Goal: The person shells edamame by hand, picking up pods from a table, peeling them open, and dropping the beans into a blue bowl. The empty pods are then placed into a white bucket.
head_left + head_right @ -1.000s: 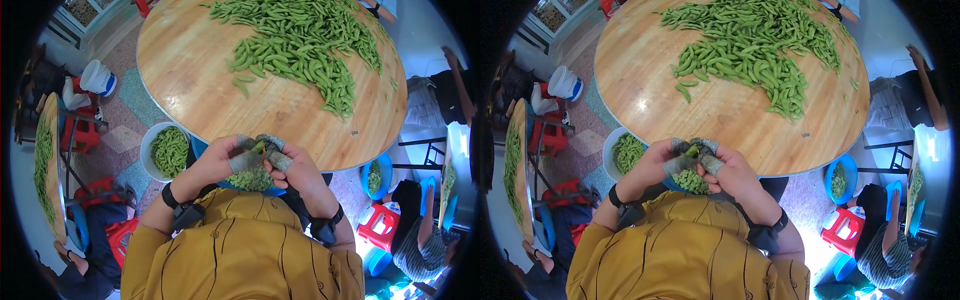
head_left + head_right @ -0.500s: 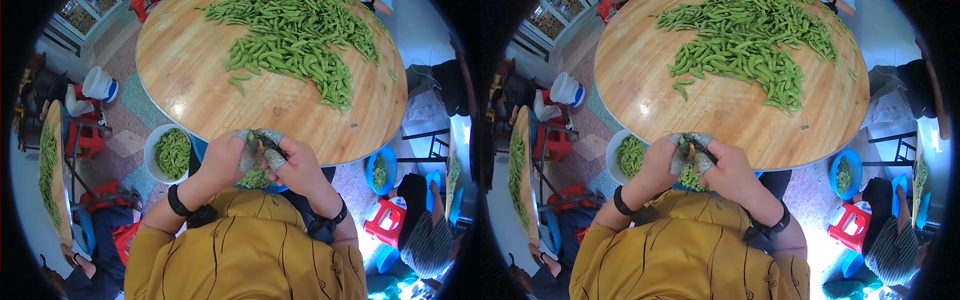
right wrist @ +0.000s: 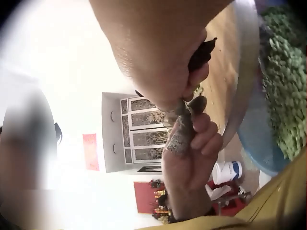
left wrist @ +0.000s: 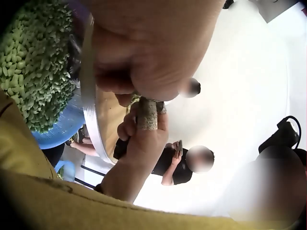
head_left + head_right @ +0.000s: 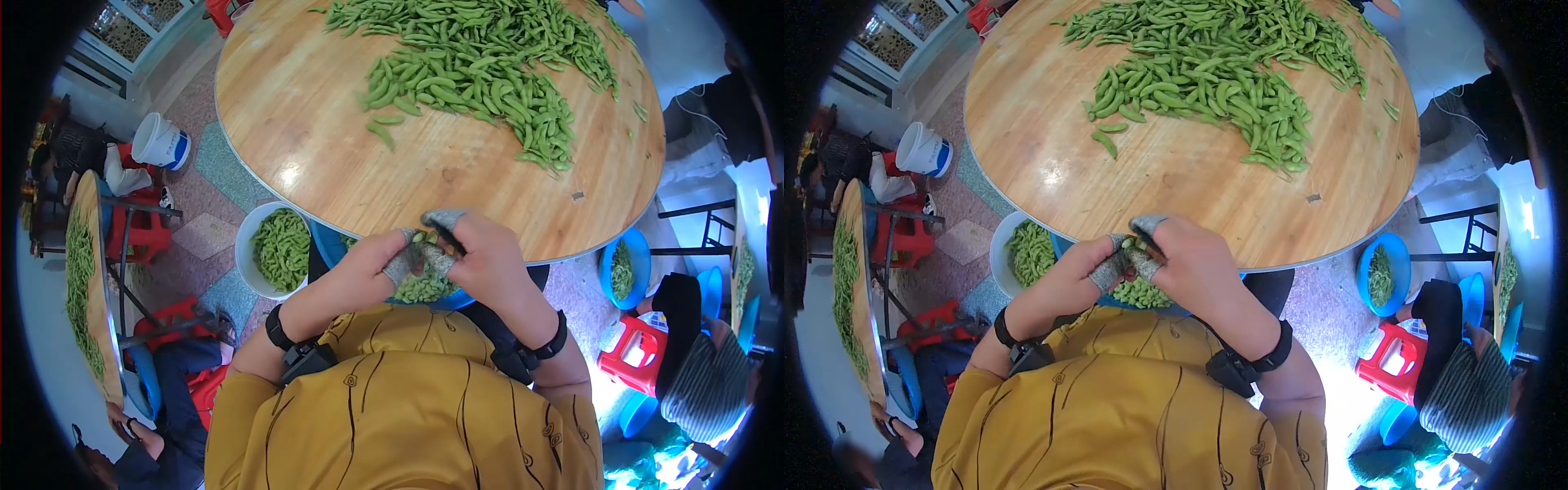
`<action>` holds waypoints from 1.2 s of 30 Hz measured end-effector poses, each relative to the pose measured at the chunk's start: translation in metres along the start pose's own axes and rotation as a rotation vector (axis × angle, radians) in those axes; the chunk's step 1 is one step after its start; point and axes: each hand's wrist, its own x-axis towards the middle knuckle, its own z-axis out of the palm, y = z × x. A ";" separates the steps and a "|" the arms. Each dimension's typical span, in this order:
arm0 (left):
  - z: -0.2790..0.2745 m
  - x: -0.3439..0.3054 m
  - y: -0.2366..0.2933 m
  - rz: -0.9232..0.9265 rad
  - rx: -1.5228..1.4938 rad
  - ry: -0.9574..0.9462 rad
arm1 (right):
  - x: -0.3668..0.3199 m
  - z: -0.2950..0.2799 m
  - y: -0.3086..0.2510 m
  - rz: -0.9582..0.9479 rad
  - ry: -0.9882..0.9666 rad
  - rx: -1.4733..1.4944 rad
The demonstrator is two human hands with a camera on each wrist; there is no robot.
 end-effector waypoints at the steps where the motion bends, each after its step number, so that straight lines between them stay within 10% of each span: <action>1: -0.002 0.000 -0.001 0.027 0.084 -0.033 | 0.003 0.001 0.003 -0.123 -0.023 -0.112; 9: -0.005 -0.002 -0.008 0.017 0.395 -0.080 | -0.001 0.023 -0.001 -0.131 -0.066 -0.360; 12: -0.006 -0.002 0.006 -0.300 -0.142 0.074 | 0.000 0.029 0.010 -0.221 0.200 -0.204; 15: -0.005 -0.002 -0.006 -0.051 -0.625 0.175 | -0.002 0.025 -0.001 0.437 0.113 0.584; 24: -0.003 0.002 -0.001 -0.217 -1.053 0.149 | -0.009 0.031 -0.006 0.368 0.122 0.652; 30: -0.002 0.001 -0.010 0.000 -0.473 0.394 | -0.022 0.027 -0.002 0.103 -0.249 0.262; 36: -0.014 -0.009 -0.018 -0.182 -0.229 0.294 | -0.027 0.014 0.000 0.124 -0.331 0.074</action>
